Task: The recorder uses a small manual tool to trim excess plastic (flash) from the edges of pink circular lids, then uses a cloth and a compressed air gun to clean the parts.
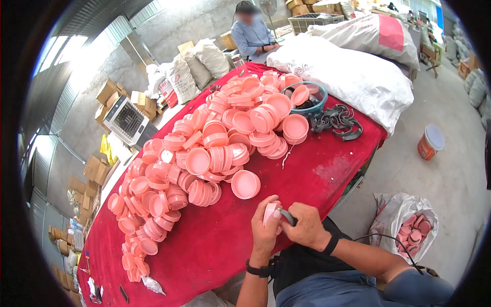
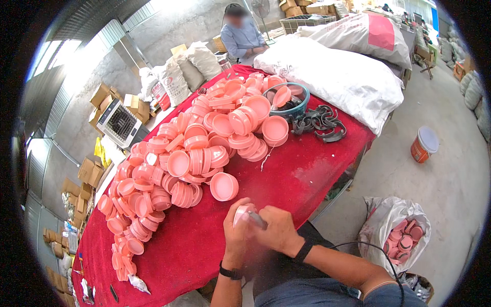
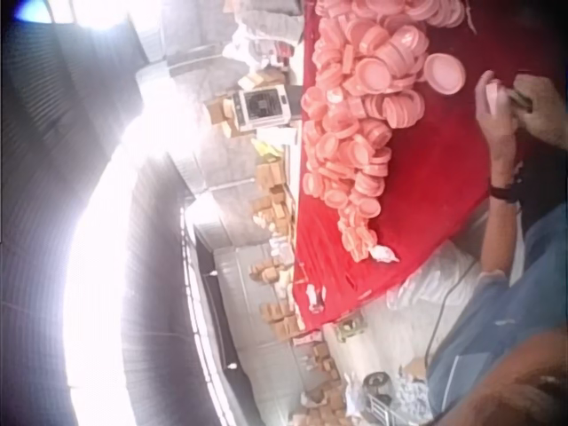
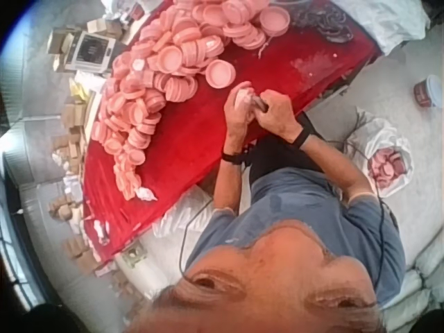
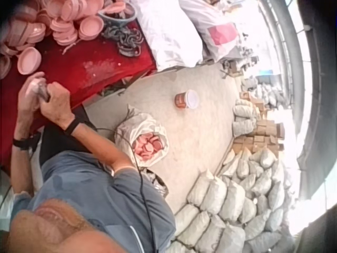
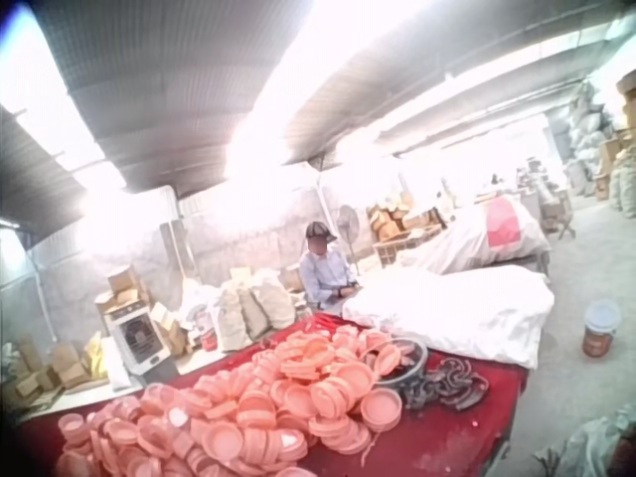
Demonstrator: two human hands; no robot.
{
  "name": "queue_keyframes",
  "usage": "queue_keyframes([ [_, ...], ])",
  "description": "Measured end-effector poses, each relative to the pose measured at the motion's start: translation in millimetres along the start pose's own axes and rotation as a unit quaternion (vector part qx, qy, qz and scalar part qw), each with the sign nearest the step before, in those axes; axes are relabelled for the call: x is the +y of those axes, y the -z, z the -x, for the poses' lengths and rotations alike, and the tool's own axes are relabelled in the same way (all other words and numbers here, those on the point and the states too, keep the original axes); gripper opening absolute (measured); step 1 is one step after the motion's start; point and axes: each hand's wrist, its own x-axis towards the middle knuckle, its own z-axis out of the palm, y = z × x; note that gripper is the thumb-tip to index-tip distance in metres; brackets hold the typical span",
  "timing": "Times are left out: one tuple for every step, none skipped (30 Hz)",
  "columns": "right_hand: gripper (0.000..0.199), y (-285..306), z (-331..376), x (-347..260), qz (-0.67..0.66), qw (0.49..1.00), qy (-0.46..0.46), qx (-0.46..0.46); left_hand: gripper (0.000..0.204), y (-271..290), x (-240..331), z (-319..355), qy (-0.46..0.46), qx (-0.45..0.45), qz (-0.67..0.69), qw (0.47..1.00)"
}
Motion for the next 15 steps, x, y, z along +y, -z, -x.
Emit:
queue_keyframes([
  [0.029,-2,2,-5,-0.001,1.0,0.002,0.016,0.049,-1,-3,-1,0.002,-0.003,0.002,1.0],
  [0.026,2,3,-9,-0.028,0.999,-0.029,-0.003,0.048,-2,-9,-3,-0.029,-0.001,0.019,0.999],
  [0.026,5,1,-17,-0.02,0.999,-0.03,0.003,0.046,-5,-16,-10,-0.062,-0.002,0.04,0.997],
  [0.022,11,-1,-21,-0.017,0.998,-0.034,-0.04,0.046,-14,-19,-16,-0.09,0.035,0.006,0.995],
  [0.021,14,-3,-21,-0.012,0.996,-0.041,-0.082,0.046,-11,-12,-15,-0.054,0.052,-0.023,0.997],
  [0.025,12,0,-21,0.012,0.995,0.041,-0.091,0.048,-2,-21,-16,-0.092,0.042,-0.008,0.995],
  [0.031,5,5,-18,0.037,0.986,0.122,-0.103,0.05,4,-31,-17,-0.144,0.089,-0.073,0.983],
  [0.042,-5,11,-18,0.065,0.98,0.168,-0.083,0.053,23,-49,-18,-0.151,0.097,-0.161,0.971],
  [0.055,-10,16,-12,0.094,0.971,0.21,-0.064,0.058,11,-39,-16,-0.144,0.124,-0.208,0.96],
  [0.055,-7,15,-10,0.114,0.971,0.201,-0.053,0.061,4,-36,-13,-0.113,0.13,-0.085,0.981],
  [0.06,-3,13,-8,0.05,0.986,0.13,-0.094,0.065,-3,-35,-13,-0.076,0.134,0.036,0.987],
  [0.066,1,14,-6,-0.022,0.989,0.059,-0.134,0.065,-8,-33,-14,-0.072,0.12,0.041,0.989],
  [0.066,8,14,1,-0.013,0.991,0.053,-0.125,0.068,-11,-30,-17,-0.042,0.084,0.06,0.994],
  [0.068,15,15,15,-0.083,0.984,-0.016,-0.159,0.072,-14,-30,-21,-0.013,0.05,0.077,0.996],
  [0.07,27,12,29,-0.156,0.965,-0.08,-0.193,0.072,-18,-30,-24,-0.012,0.043,0.079,0.996],
])
